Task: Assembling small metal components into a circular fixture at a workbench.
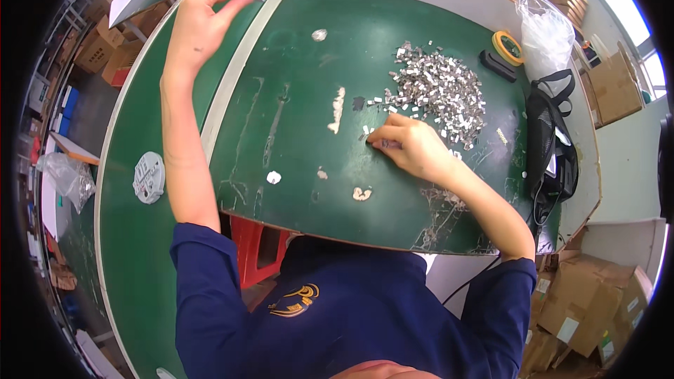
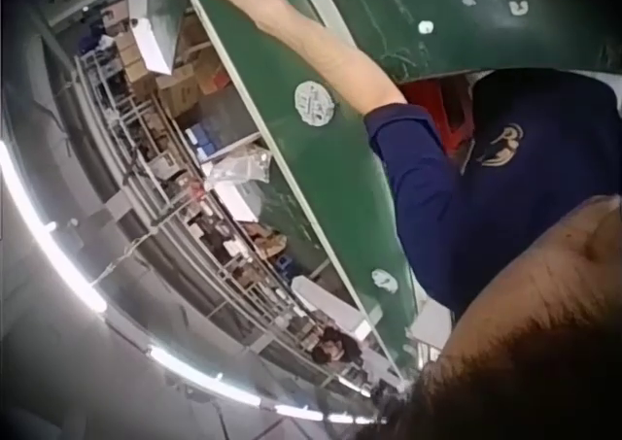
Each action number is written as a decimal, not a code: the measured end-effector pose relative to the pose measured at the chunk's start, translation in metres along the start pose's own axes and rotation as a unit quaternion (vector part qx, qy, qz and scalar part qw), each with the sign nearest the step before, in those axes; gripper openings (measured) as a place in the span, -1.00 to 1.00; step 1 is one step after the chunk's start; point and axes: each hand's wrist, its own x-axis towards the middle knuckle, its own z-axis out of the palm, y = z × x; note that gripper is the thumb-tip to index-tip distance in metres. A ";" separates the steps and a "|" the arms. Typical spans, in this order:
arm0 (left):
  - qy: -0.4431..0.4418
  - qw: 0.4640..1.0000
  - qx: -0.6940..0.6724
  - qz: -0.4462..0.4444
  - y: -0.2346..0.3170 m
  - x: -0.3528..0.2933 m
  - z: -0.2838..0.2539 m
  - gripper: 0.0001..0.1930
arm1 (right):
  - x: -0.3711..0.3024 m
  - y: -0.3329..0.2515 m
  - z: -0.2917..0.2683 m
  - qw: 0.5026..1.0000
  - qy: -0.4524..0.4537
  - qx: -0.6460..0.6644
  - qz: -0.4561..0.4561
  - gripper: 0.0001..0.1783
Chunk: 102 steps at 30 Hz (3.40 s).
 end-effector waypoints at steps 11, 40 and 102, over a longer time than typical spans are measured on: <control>-0.148 0.980 -0.081 0.106 0.127 -0.148 0.031 -0.75 | -0.029 -0.011 -0.030 0.976 0.127 0.115 0.132 -0.90; -0.222 0.915 -0.292 -0.165 0.153 -0.176 0.101 -0.87 | -0.055 -0.048 -0.024 0.942 -0.003 0.227 0.247 -0.85; -0.130 0.951 -0.255 -0.116 0.148 -0.195 0.100 -0.89 | -0.043 -0.073 0.003 0.993 -0.044 -0.088 -0.060 -0.80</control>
